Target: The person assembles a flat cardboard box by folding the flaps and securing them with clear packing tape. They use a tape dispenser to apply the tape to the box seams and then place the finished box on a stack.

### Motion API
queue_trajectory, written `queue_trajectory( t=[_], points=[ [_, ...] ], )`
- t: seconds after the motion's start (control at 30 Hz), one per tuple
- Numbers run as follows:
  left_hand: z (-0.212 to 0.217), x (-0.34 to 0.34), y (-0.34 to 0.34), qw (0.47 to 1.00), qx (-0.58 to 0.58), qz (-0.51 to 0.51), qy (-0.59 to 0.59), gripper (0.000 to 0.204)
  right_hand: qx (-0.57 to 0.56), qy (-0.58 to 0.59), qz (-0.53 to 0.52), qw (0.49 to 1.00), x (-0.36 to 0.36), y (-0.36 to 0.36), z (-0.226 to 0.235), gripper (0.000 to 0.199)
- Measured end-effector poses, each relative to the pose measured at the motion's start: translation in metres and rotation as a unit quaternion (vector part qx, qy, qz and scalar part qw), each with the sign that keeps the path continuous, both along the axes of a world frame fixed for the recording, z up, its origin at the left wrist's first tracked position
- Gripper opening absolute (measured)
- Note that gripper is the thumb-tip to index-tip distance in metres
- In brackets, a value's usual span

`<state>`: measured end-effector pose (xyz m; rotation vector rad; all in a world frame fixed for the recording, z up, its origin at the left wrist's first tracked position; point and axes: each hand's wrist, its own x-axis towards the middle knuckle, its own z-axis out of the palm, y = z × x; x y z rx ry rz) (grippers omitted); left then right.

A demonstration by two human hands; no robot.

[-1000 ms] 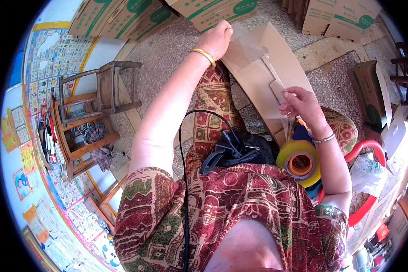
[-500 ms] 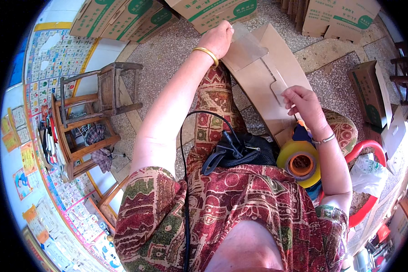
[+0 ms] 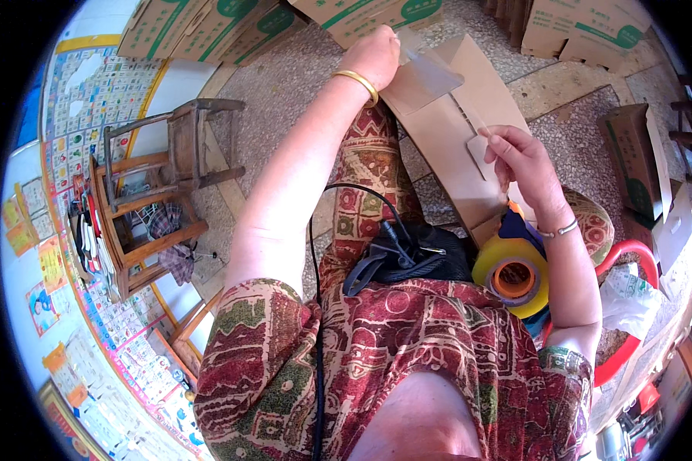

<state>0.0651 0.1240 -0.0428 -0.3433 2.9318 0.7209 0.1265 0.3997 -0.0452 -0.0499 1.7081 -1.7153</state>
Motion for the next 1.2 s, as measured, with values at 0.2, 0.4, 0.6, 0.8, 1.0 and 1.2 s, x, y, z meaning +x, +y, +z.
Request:
queue_trajectory(
  t=[0.2,0.4,0.6,0.8,1.0,1.2],
  points=[
    [-0.008,-0.006,0.000,0.998,-0.054,-0.014,0.000,0.025,0.032,-0.011,0.020,0.999,-0.007,0.004,-0.013,0.029],
    [-0.025,-0.002,0.011,0.995,-0.088,0.023,0.038,0.025,0.135,0.112,0.048,0.983,-0.003,0.003,-0.011,0.025],
    [-0.039,-0.001,0.003,0.998,-0.036,0.041,0.036,0.027,0.156,0.103,0.061,0.980,-0.007,0.006,-0.019,0.023],
    [-0.051,-0.007,-0.005,0.999,-0.016,0.027,0.044,0.030,0.155,0.165,0.068,0.972,-0.010,0.011,-0.033,0.025],
    [-0.047,-0.013,-0.009,1.000,-0.028,0.006,0.011,0.031,0.109,0.036,0.028,0.993,-0.003,0.003,-0.028,0.016],
    [-0.054,-0.016,-0.016,1.000,0.018,0.004,0.010,0.034,0.112,0.028,0.050,0.992,0.000,0.000,-0.029,0.014]
  ],
)
